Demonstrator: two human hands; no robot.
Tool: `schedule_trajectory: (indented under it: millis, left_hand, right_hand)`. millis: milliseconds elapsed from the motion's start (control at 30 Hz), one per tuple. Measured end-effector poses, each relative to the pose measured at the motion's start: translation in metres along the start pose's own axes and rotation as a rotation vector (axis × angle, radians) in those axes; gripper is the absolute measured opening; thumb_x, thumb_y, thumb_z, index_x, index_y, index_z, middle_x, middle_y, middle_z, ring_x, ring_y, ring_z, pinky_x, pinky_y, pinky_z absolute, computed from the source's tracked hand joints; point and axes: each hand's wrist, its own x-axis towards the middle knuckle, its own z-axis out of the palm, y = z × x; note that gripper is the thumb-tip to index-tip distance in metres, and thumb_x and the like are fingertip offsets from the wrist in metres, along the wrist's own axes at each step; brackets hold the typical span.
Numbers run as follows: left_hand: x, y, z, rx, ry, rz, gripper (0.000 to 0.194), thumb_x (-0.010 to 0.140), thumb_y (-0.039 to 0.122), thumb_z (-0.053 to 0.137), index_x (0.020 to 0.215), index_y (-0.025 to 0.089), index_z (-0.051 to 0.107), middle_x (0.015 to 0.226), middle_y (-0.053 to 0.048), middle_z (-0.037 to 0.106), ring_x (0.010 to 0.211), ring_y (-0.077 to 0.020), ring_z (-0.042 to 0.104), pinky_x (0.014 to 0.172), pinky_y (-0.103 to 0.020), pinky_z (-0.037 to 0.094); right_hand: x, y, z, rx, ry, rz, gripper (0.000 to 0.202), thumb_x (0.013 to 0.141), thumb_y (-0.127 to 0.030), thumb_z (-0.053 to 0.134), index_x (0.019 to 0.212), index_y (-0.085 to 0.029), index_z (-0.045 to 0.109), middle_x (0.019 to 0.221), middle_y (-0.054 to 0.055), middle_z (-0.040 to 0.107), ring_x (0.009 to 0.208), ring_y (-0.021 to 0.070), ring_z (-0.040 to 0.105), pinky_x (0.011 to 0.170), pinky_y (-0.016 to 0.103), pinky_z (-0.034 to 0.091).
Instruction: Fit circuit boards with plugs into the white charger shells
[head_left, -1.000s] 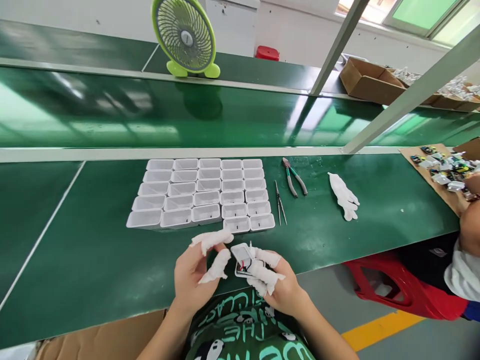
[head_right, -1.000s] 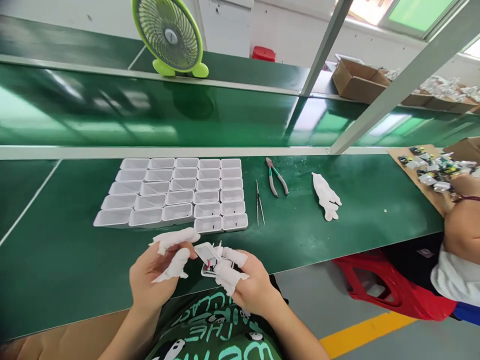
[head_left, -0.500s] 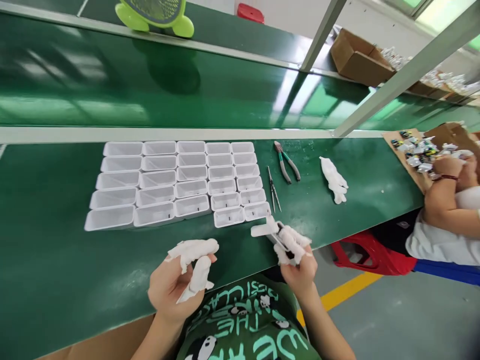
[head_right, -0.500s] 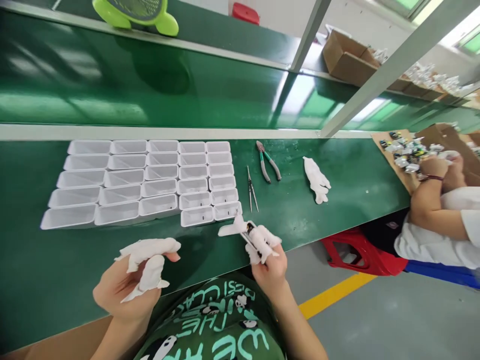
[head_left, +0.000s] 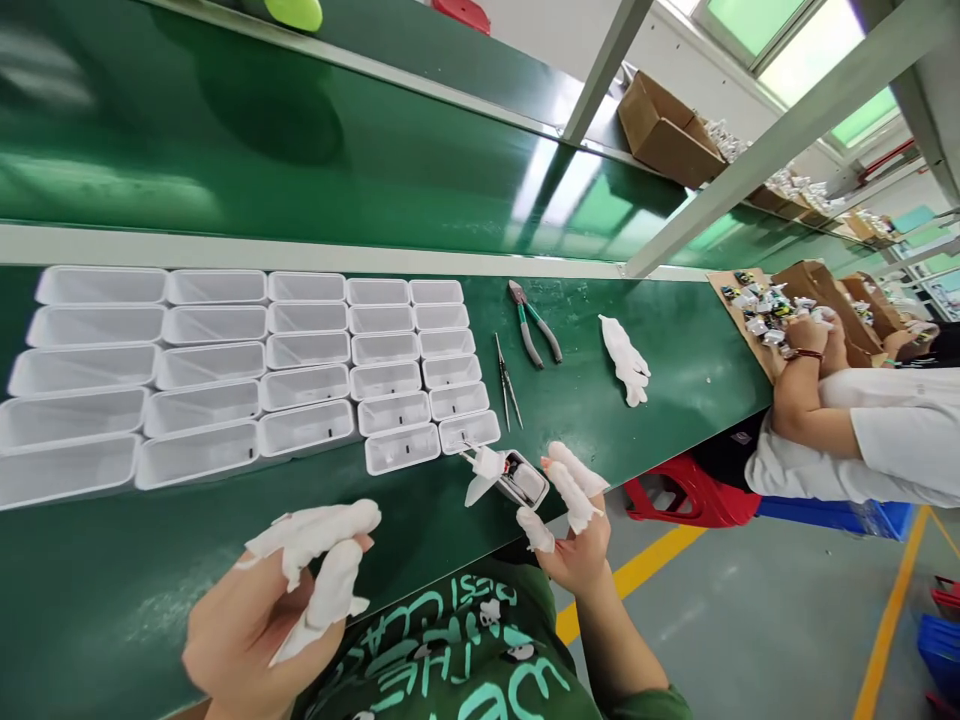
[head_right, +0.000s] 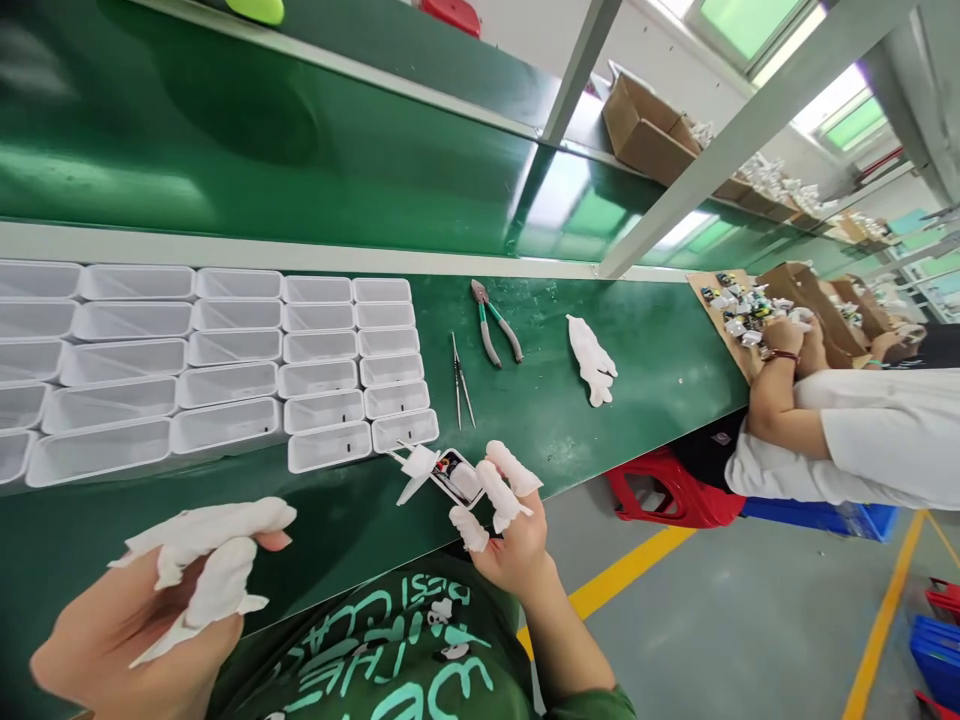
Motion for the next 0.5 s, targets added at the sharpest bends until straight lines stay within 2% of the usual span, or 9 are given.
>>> schedule_trajectory:
  millis: [133,300,500]
  left_hand:
    - [0.004,0.008,0.002,0.028,-0.004,0.022,0.032,0.079,0.005,0.070,0.101,0.027,0.079,0.079,0.001,0.075,0.063,-0.0173,0.067,0.047,-0.032,0.050]
    - [0.004,0.023,0.000,0.148,-0.092,-0.211,0.022,0.083,0.013,0.071,0.098,0.027,0.077,0.084,-0.002,0.077,0.068,-0.0209,0.069,0.050,-0.034,0.057]
    - [0.007,0.020,-0.007,0.210,-0.185,-0.076,0.023,0.083,0.012,0.068,0.100,0.026,0.074,0.084,-0.002,0.077,0.071,-0.0214,0.071,0.052,-0.032,0.060]
  right_hand:
    - [-0.001,0.004,0.005,-0.002,-0.038,0.021,0.054,0.097,-0.023,0.063,0.150,-0.021,0.051,0.130,0.018,0.072,0.119,0.0313,0.072,0.091,0.045,0.066]
    - [-0.005,0.003,0.010,0.056,-0.032,0.028,0.048,0.099,-0.022,0.060,0.146,-0.021,0.054,0.120,0.017,0.075,0.109,0.0295,0.075,0.087,0.045,0.066]
    - [-0.001,0.004,0.009,0.084,-0.078,0.036,0.044,0.100,-0.021,0.058,0.145,-0.022,0.056,0.117,0.016,0.075,0.107,0.0279,0.074,0.085,0.041,0.065]
